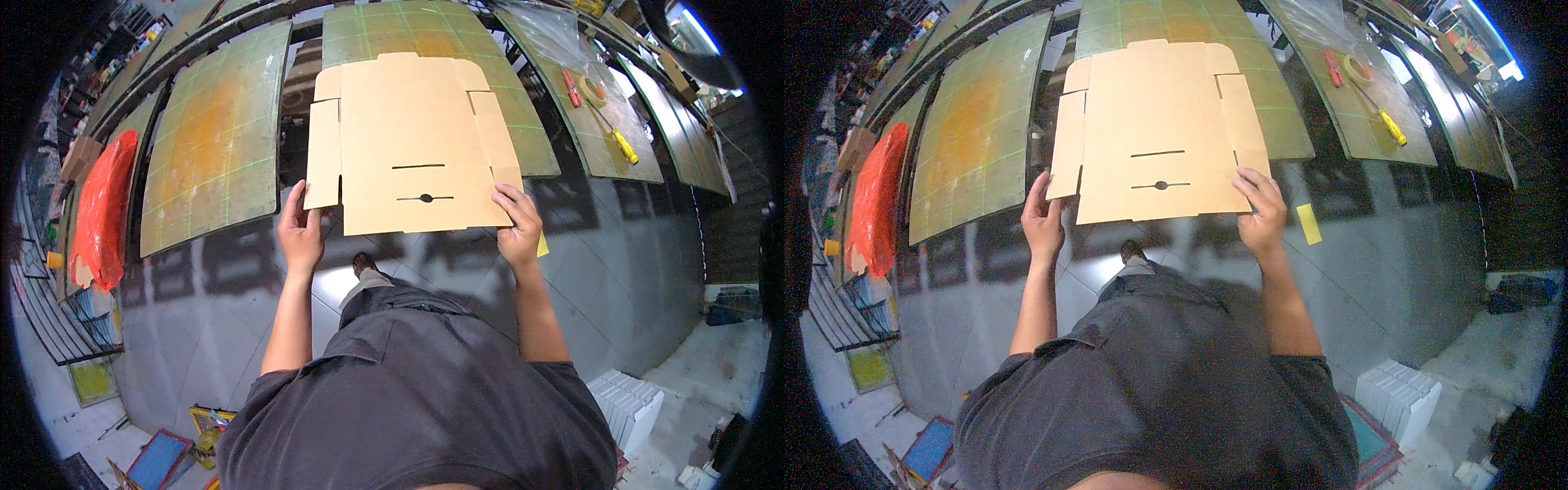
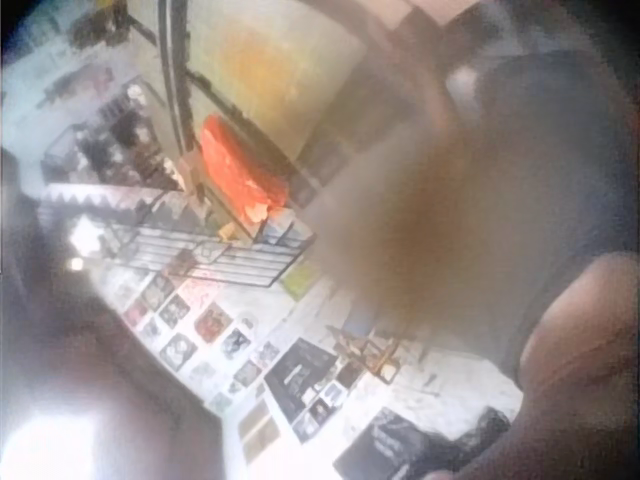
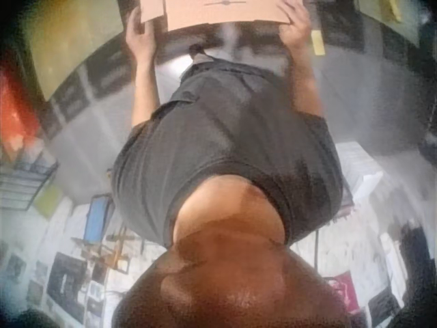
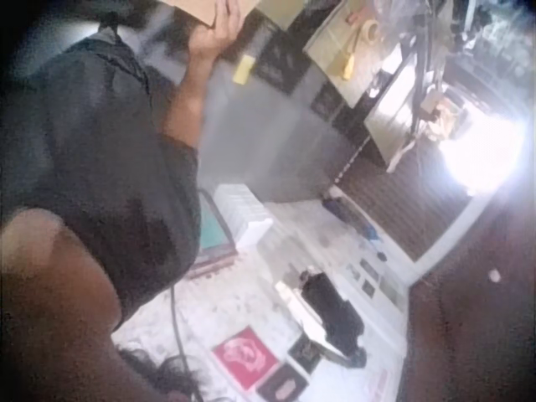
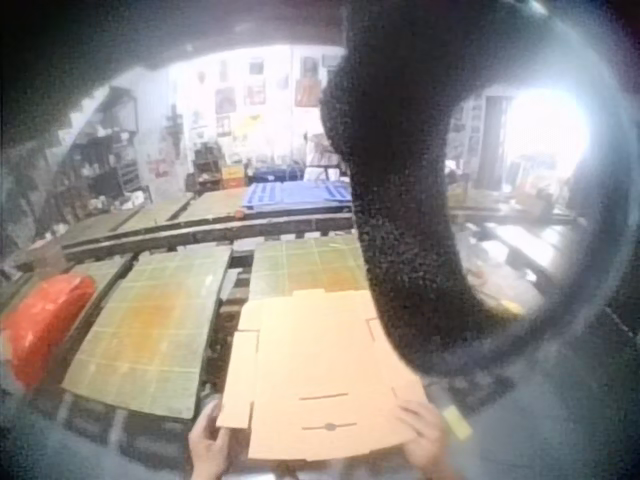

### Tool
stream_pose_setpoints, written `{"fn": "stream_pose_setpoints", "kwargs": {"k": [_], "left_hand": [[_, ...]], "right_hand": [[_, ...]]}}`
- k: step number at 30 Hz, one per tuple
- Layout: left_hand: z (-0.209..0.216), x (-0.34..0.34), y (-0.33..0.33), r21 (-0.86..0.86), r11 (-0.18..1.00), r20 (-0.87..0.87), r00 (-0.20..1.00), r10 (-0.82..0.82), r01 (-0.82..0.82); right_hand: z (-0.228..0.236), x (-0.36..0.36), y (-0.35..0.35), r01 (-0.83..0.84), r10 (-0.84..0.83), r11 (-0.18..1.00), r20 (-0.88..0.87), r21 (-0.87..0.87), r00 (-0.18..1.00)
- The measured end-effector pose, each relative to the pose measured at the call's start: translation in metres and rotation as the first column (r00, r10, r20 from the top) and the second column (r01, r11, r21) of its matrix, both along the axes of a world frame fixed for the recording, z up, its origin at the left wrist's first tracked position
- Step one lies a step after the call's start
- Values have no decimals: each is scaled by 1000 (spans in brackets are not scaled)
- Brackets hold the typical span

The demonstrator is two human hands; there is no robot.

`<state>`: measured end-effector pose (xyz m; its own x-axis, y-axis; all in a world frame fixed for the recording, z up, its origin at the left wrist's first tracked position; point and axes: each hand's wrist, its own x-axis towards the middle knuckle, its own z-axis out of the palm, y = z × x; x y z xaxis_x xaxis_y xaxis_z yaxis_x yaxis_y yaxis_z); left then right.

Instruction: The person folds flat cardboard blanks into rectangular boxes by hand, creasing the flaps and tucking the tabs to form the sides. The person repeats this process for several blanks, stacking the finished boxes on the table.

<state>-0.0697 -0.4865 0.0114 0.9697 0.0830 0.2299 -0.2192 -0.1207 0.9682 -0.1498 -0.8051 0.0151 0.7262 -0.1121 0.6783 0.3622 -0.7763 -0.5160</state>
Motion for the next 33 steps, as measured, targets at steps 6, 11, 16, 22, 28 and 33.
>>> {"fn": "stream_pose_setpoints", "kwargs": {"k": [6, 11, 16, 22, 28, 33], "left_hand": [[-5, 23, -7, -163, 984, 181, 978, 107, -77], [-4, 42, -23, 49, 971, 298, 931, 210, -235], [-7, 47, -23, -82, 997, 263, 964, 30, -9], [11, 64, -19, 267, 962, 258, 957, -134, 62], [16, 91, -13, 422, 892, 224, 934, -278, 164], [21, 86, -11, 465, 842, 204, 893, -402, 273]], "right_hand": [[0, -1, -6, -71, 72, 997, -14, 34, 997], [3, -1, -2, -152, 155, 986, -43, 61, 987], [5, 0, 4, -129, 134, 988, -66, 79, 989], [7, 2, 2, -172, 171, 985, -83, -8, 982], [13, 1, 3, -123, 122, 990, -16, -73, 992], [7, 2, 17, 213, -222, 965, 51, 151, 974]]}}
